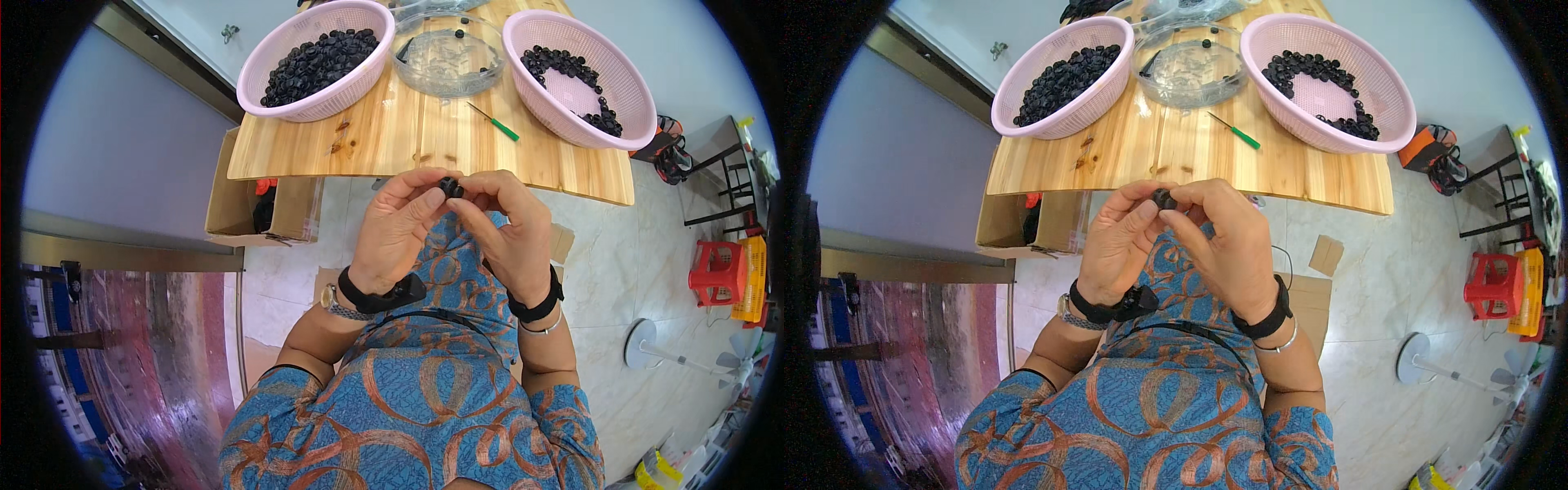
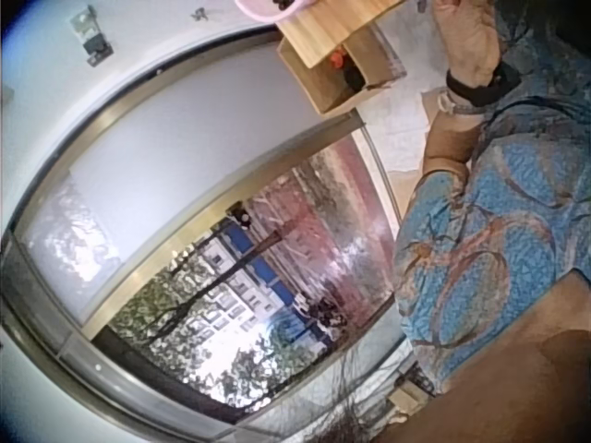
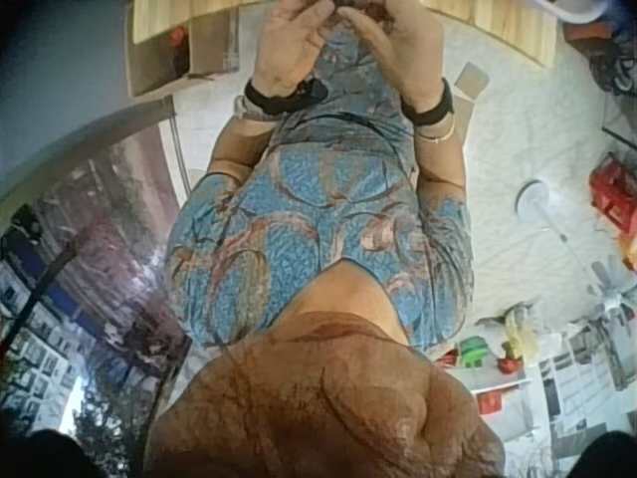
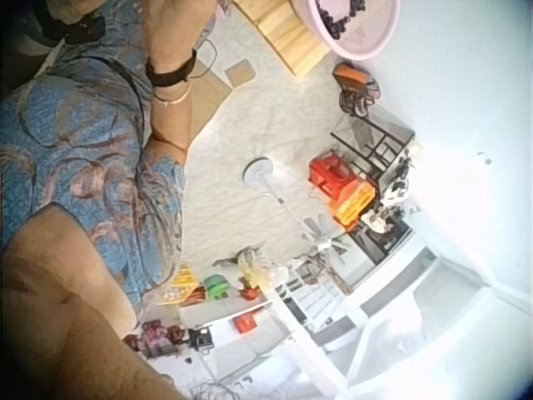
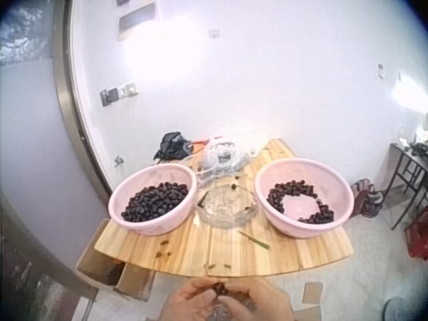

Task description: Assembling small black plastic components by hand.

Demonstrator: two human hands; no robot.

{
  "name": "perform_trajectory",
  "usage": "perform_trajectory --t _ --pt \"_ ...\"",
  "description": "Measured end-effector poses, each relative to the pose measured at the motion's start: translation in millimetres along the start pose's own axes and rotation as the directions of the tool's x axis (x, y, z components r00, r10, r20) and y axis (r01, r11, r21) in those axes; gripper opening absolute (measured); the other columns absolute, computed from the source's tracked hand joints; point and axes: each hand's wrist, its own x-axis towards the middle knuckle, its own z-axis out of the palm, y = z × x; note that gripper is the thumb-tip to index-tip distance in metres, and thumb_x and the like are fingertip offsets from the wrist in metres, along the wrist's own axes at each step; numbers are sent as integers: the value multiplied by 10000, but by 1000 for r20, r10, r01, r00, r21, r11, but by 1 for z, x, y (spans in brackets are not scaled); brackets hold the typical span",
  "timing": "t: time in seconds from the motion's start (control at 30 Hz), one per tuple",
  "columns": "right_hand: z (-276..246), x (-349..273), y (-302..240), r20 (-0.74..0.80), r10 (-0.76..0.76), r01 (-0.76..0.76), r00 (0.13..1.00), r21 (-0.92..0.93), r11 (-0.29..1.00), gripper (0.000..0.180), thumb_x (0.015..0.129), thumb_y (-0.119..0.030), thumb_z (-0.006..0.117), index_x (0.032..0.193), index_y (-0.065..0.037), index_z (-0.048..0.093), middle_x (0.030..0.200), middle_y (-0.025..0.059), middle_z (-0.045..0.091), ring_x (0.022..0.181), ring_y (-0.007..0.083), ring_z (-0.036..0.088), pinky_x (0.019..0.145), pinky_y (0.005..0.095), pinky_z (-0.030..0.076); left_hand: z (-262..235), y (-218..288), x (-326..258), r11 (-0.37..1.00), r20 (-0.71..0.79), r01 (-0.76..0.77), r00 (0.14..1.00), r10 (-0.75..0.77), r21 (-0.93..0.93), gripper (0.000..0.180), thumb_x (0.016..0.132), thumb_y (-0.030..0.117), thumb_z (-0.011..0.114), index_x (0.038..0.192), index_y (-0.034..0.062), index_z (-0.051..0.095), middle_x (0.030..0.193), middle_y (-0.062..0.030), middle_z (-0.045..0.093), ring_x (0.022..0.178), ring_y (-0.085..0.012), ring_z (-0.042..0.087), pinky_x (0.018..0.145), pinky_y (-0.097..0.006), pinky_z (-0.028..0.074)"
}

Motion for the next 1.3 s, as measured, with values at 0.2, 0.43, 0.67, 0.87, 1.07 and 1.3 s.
perform_trajectory --t 0.2,0.43,0.67,0.87,1.07,1.3 --pt "-1 -3 8 38 146 -151 989 251 956 166 754 -33 669 893 7 589 777 54 610 681 108 582 609 217 473 1 -2 0 1000 -50 5 999 -5 -2 211 872 13 504 1081 14 537 1063 -95 578 972 -160 568 860 -284 477" --pt "-11 -3 23 216 345 -386 914 725 570 175 811 -19 610 974 18 559 842 76 631 711 102 591 654 215 491 6 -1 1 999 -76 31 997 -33 -34 215 868 29 522 1083 13 532 1043 -93 588 945 -148 577 835 -252 484" --pt "-17 -5 39 239 281 -320 929 901 294 173 839 -16 555 1008 15 542 898 112 623 722 124 597 666 239 505 6 -1 -1 998 -95 53 994 -56 -27 208 874 39 517 1081 22 533 1072 -106 583 943 -140 577 850 -247 477" --pt "-21 -8 47 171 155 -204 973 953 225 179 845 -34 546 1019 6 535 917 132 588 732 122 578 667 248 507 6 -3 -1 999 -74 50 996 -51 -17 195 872 49 525 1066 28 537 1068 -106 588 940 -138 577 849 -245 477" --pt "-25 -8 52 99 102 -119 990 971 205 196 853 -54 541 1038 7 532 921 142 565 715 120 553 659 245 499 6 -4 -1 998 -86 56 995 -57 -14 199 866 46 535 1065 31 539 1064 -110 592 924 -135 581 831 -242 480" --pt "-26 -10 51 79 142 -111 987 967 231 191 836 -34 554 1018 24 543 900 126 573 692 120 555 643 239 495 5 -3 -2 998 -91 47 995 -50 -28 200 861 38 541 1061 26 541 1063 -112 592 927 -145 581 830 -246 481"
